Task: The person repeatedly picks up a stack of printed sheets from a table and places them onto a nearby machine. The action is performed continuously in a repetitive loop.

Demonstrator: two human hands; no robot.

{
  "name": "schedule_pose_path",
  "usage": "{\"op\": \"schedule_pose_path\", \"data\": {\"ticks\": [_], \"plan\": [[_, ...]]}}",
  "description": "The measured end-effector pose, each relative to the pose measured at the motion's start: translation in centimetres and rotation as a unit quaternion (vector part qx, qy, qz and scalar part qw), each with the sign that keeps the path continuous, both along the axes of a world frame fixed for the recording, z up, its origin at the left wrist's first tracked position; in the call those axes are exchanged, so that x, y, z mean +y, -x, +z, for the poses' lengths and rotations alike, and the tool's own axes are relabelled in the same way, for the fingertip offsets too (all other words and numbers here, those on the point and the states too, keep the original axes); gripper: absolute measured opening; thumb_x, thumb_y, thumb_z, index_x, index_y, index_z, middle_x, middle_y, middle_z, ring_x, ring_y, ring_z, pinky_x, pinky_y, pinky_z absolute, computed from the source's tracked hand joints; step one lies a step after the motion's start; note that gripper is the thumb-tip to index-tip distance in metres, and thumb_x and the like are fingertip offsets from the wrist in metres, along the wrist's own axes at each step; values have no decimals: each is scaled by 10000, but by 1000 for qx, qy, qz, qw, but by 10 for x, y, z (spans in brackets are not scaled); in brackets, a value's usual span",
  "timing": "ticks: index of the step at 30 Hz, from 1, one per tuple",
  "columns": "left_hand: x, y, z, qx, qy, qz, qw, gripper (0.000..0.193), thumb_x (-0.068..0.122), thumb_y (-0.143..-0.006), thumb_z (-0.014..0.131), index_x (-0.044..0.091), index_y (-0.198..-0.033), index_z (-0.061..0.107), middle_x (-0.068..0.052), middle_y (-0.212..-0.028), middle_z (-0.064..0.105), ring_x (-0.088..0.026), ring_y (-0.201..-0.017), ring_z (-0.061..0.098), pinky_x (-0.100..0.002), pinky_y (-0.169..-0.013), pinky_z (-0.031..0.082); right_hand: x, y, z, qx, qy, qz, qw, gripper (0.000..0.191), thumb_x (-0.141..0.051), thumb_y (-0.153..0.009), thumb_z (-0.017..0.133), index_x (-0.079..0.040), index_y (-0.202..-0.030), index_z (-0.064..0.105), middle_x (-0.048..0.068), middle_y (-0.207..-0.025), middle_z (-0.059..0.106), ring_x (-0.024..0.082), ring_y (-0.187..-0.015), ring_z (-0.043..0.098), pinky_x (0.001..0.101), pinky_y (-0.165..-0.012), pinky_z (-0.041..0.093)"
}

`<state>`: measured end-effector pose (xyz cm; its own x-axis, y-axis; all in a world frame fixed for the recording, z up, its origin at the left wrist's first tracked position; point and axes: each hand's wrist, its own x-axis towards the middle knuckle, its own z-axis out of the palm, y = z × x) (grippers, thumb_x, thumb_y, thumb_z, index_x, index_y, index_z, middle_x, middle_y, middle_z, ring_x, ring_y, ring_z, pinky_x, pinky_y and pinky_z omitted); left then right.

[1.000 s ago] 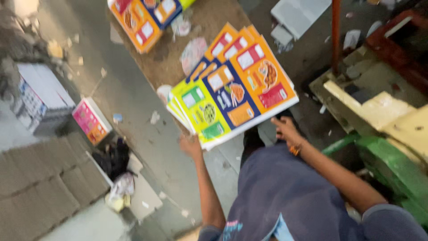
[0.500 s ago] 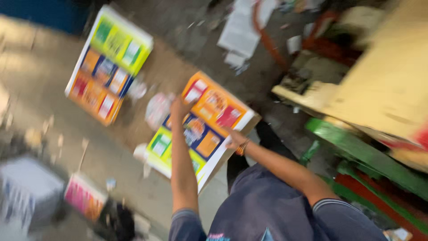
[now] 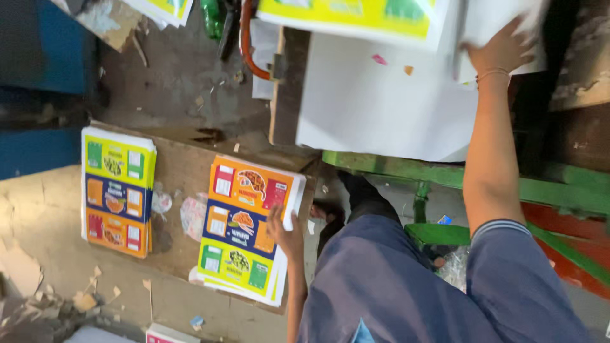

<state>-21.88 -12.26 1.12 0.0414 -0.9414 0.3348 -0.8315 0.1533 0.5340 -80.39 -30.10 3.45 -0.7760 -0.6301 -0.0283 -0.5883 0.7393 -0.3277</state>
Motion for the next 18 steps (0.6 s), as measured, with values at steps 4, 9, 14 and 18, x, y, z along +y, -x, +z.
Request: {"op": "schedule_pose_path", "data": {"ticks": [4, 9, 14, 18], "plan": [[8, 17, 17, 63, -65, -18, 996, 332, 100, -885, 783, 73, -1198, 675, -129, -1284, 691, -312, -1249, 626, -449, -1076, 458, 15, -31, -41, -45, 197, 0, 979, 281, -164, -949, 791, 2, -1092, 616, 186, -1001, 710, 379, -930, 655, 503, -810, 530], [20, 37, 99, 37, -44, -89, 994, 642, 163, -774, 864, 57, -1334, 568, -181, -1446, 544, -397, -1273, 540, -488, -1072, 423, 122, -196, 59, -116, 385, 142, 904, 475, 8, -979, 709, 128, -1360, 452, 253, -1237, 670, 379, -1100, 701, 460, -946, 551], [26, 45, 132, 20, 70, -250, 965, 674, 143, -785, 807, 51, -1371, 487, -286, -1524, 416, -470, -1349, 480, -555, -1082, 422, 197, -355, 143, -314, 273, 351, 839, 485, -188, -951, 718, 19, -1342, 518, 250, -1131, 691, 442, -1021, 704, 463, -851, 576], [62, 6, 94, 139, 16, -76, 987, 428, 73, -997, 694, -1, -1377, 510, -187, -1276, 658, -300, -1114, 653, -398, -935, 540, 193, -413, 162, -401, 169, 505, 745, 597, -278, -905, 747, 14, -1370, 514, 203, -1147, 672, 357, -1035, 681, 418, -887, 550]]}}
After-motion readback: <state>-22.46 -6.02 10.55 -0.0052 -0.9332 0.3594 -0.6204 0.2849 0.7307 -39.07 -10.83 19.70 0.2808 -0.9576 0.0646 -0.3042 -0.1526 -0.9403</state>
